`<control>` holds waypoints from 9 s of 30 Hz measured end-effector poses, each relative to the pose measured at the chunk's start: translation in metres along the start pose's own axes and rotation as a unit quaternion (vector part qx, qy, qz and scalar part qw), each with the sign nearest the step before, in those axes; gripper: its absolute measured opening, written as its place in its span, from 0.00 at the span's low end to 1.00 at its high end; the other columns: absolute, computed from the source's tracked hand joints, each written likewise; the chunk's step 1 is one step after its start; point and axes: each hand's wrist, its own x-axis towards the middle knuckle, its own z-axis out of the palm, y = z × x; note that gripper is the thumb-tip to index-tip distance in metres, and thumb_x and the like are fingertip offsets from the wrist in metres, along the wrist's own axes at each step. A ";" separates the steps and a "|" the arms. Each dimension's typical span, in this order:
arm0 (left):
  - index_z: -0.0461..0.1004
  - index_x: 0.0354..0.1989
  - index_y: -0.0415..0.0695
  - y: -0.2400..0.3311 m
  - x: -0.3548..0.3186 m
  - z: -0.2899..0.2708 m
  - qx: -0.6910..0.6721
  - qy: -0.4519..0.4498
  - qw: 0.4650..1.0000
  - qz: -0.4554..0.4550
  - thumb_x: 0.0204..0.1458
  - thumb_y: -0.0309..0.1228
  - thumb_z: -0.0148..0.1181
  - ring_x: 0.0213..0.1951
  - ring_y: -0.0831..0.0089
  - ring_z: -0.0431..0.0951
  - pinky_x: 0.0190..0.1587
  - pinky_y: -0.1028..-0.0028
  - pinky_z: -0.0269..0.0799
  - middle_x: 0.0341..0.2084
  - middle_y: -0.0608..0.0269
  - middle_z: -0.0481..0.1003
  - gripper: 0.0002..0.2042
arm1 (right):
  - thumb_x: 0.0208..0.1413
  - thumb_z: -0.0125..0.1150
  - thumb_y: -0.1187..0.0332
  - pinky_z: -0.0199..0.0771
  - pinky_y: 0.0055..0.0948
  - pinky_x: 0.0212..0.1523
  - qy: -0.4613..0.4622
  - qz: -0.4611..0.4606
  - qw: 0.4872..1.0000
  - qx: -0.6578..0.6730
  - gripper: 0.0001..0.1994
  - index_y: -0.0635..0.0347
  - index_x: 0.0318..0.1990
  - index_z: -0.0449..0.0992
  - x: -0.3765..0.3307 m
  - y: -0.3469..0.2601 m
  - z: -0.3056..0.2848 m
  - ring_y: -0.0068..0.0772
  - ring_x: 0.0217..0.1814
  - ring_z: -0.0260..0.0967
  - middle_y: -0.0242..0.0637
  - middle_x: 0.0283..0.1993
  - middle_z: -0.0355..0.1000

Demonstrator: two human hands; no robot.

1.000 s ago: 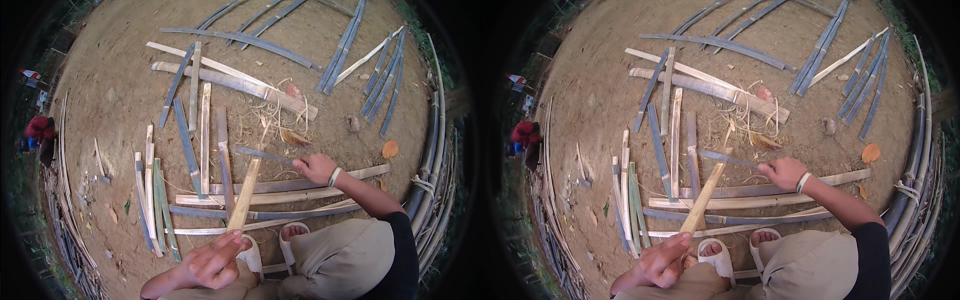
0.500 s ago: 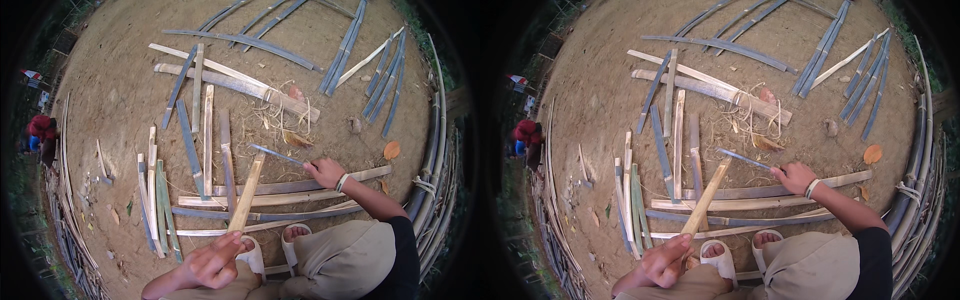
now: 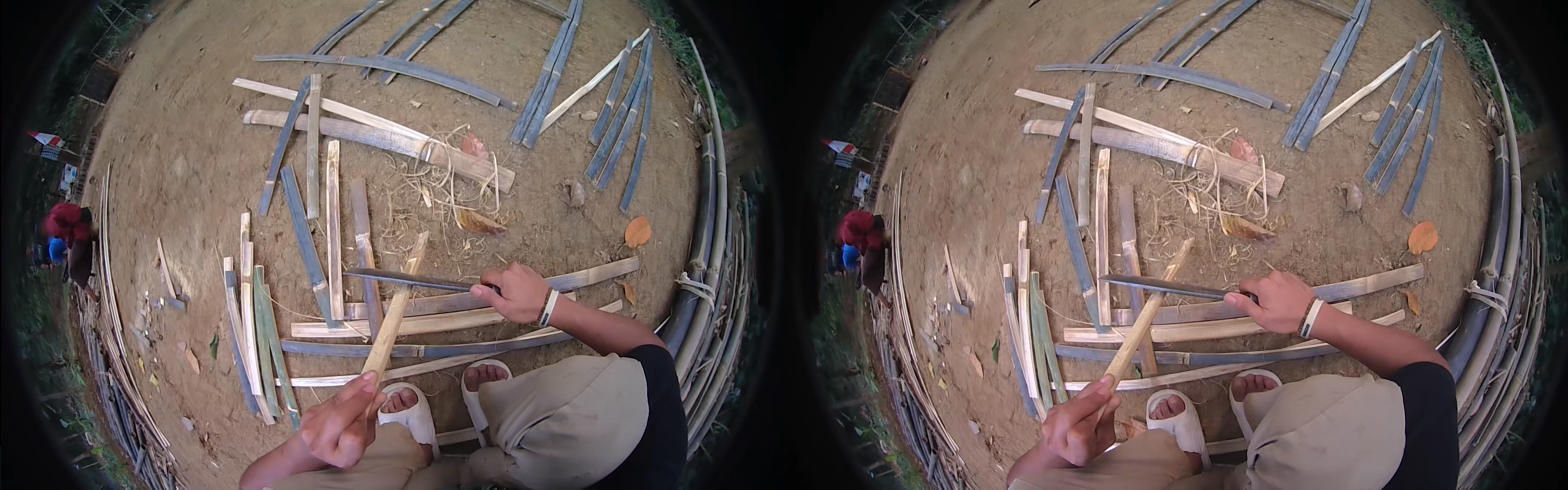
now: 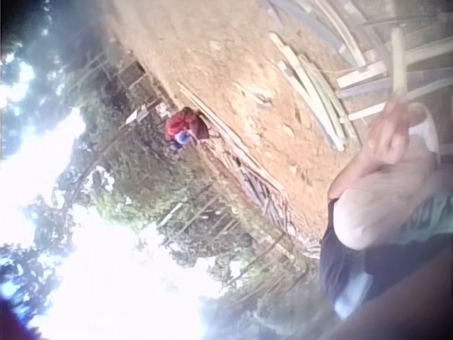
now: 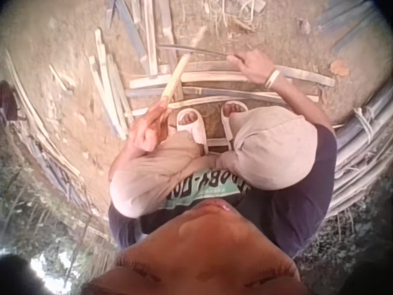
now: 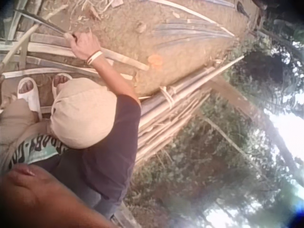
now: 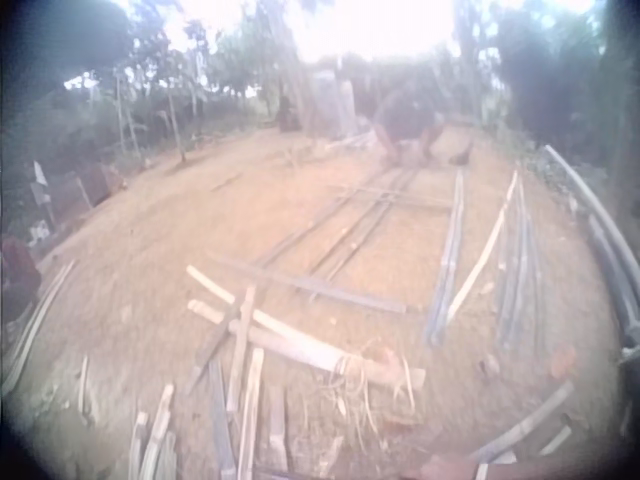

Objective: The person sits on the ground and uses a large knife to shave and smooth thin strips of bamboo. They hold the bamboo in one hand and carefully scrape the blade along the surface to remove the outer layer and refine the shape.

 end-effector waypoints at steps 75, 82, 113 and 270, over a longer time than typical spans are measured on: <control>0.73 0.31 0.29 0.017 -0.012 0.024 -0.090 0.031 0.988 0.121 0.49 0.17 0.62 0.41 0.50 0.83 0.42 0.67 0.85 0.37 0.36 0.79 0.05 | 0.60 0.63 0.56 0.60 0.17 0.13 0.026 0.106 0.825 0.555 0.16 0.62 0.36 0.77 -0.007 -0.034 0.033 0.15 0.14 0.62 0.32 0.23 0.74; 0.74 0.32 0.32 0.051 0.000 0.077 -0.109 -0.022 0.950 0.292 0.55 0.25 0.60 0.45 0.52 0.82 0.52 0.60 0.81 0.39 0.38 0.78 0.07 | 0.44 0.76 0.78 0.64 0.16 0.18 0.001 0.112 0.763 0.637 0.17 0.65 0.42 0.76 -0.016 -0.076 0.064 0.14 0.18 0.65 0.31 0.30 0.76; 0.65 0.51 0.40 -0.007 -0.028 -0.027 -0.457 -0.123 0.590 -0.654 0.64 0.33 0.52 0.12 0.82 0.61 0.13 0.79 0.54 0.16 0.63 0.72 0.12 | 0.60 0.59 0.53 0.67 0.44 0.25 0.126 -0.127 0.980 0.092 0.18 0.62 0.33 0.75 0.022 -0.105 -0.010 0.48 0.20 0.69 0.45 0.19 0.69; 0.64 0.44 0.38 0.053 -0.010 0.009 -0.648 -0.024 0.346 -0.678 0.65 0.35 0.46 0.06 0.78 0.55 0.09 0.71 0.70 0.12 0.67 0.62 0.11 | 0.63 0.48 0.53 0.70 0.57 0.33 0.080 -0.038 0.996 -0.005 0.22 0.65 0.30 0.74 0.011 0.008 0.030 0.67 0.28 0.70 0.59 0.21 0.69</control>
